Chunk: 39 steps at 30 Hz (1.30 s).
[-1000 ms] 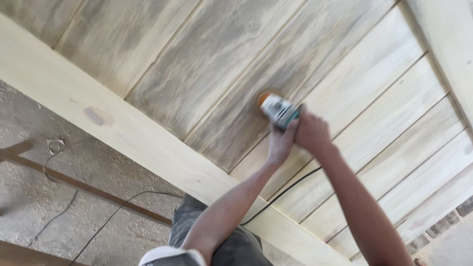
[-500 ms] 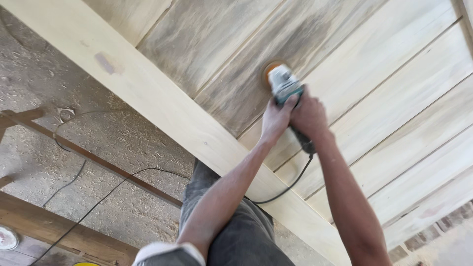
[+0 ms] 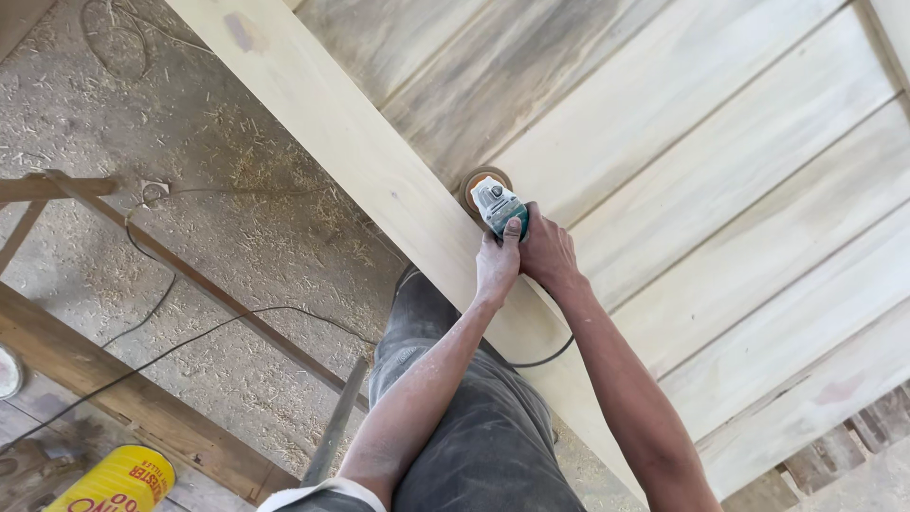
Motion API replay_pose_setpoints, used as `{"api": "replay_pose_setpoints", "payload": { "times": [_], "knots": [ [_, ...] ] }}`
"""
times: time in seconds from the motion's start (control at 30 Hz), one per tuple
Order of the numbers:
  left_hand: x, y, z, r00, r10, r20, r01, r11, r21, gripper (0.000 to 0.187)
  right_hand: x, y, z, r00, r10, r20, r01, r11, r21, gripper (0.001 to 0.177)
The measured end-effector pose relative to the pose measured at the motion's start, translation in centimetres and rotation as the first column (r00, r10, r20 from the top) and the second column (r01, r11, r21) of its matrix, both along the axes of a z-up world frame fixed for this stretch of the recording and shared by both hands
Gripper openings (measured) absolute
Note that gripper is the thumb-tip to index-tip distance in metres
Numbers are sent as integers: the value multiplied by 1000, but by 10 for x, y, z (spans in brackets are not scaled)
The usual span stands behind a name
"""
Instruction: The person uses an orbital sander to smooth the surface of a large wooden panel. They move the sander systematically across the planks and frame, occasionally pausing to wipe away dust with their hand.
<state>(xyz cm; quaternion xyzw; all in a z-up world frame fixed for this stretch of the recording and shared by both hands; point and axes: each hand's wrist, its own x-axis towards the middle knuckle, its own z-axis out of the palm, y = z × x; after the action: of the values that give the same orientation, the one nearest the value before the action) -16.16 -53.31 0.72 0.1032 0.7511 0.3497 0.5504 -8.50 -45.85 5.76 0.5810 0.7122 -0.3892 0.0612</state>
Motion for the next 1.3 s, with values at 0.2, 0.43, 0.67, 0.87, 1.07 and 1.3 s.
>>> {"api": "replay_pose_setpoints", "payload": {
  "times": [0.2,0.43,0.67,0.87,1.07,1.3],
  "knots": [
    [50,-34,-11,994,-110,2,110,994,0,90,50,-40,2,994,-99,37,99,995,4,32],
    [85,-64,-6,948,-273,166,277,961,1,95,93,-76,13,974,-222,42,224,974,-46,36],
    [43,-39,-8,978,-196,75,196,981,4,93,55,-44,-1,994,-107,25,106,994,10,33],
    [-26,3,-3,997,-65,35,63,997,35,89,-13,-2,-19,998,-14,-53,18,997,74,29],
    [-18,-7,0,991,-136,-2,135,988,79,90,-3,-13,-4,998,-55,-45,57,996,63,31],
    [59,-57,-5,966,-260,-16,260,962,84,90,70,-67,7,986,-164,16,164,986,29,32]
  ]
}}
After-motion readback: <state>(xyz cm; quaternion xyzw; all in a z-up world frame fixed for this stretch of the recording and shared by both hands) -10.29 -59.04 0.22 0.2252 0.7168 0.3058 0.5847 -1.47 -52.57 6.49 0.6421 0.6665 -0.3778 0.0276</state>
